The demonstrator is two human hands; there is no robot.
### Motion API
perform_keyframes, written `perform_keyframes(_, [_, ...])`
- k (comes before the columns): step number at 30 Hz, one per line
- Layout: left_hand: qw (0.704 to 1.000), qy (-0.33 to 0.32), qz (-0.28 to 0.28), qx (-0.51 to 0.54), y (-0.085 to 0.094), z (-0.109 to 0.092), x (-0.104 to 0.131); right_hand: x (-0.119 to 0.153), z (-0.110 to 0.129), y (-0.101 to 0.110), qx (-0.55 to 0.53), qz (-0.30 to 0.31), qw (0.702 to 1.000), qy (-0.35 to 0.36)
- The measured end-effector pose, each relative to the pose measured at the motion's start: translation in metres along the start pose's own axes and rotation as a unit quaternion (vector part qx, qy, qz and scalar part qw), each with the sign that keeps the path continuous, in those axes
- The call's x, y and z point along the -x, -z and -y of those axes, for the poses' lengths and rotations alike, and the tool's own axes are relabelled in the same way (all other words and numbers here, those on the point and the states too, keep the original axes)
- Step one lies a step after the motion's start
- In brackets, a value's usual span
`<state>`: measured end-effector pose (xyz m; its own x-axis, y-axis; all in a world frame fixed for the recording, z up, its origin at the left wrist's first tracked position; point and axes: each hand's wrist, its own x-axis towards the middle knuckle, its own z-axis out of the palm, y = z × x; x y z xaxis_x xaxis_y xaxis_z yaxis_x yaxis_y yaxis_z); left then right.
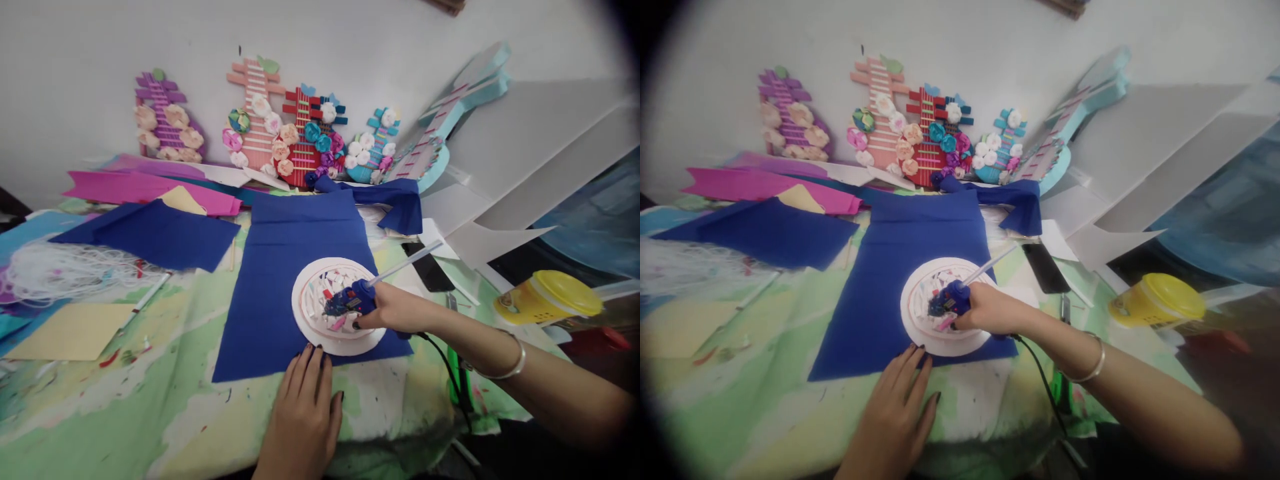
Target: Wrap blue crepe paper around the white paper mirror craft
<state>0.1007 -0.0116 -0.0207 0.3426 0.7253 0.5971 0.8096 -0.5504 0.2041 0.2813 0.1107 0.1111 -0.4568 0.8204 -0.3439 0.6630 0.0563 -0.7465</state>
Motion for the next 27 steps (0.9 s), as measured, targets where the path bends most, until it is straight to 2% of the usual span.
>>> perform_keyframes(3, [1.0, 0.003, 0.001, -0.001, 0.0, 0.0, 0.0, 0.005, 0.001, -0.001, -0.005, 0.029, 1.0, -0.007])
perform_keyframes(6, [1.0, 0.003, 0.003, 0.001, 0.0, -0.001, 0.0, -0.001, 0.004, -0.003, 0.0, 0.026, 1.0, -0.005])
perform_keyframes(11, [1.0, 0.006, 0.008, 0.002, 0.0, 0.0, 0.001, -0.028, 0.009, -0.001, 0.018, -0.011, 1.0, -0.018])
perform_keyframes(15, [1.0, 0.001, 0.001, -0.002, 0.001, 0.001, -0.001, -0.042, 0.005, 0.009, 0.053, -0.071, 0.994, -0.062])
perform_keyframes(18, [1.0, -0.003, 0.004, -0.003, 0.001, 0.001, -0.001, -0.041, -0.004, 0.019, 0.044, -0.107, 0.99, -0.086])
perform_keyframes(22, [1.0, -0.004, -0.005, -0.004, 0.0, 0.002, -0.002, -0.034, -0.017, 0.029, 0.029, -0.134, 0.988, -0.067])
perform_keyframes(27, [1.0, -0.004, 0.0, -0.003, 0.001, 0.001, -0.001, -0.034, -0.019, 0.029, 0.037, -0.122, 0.991, -0.045])
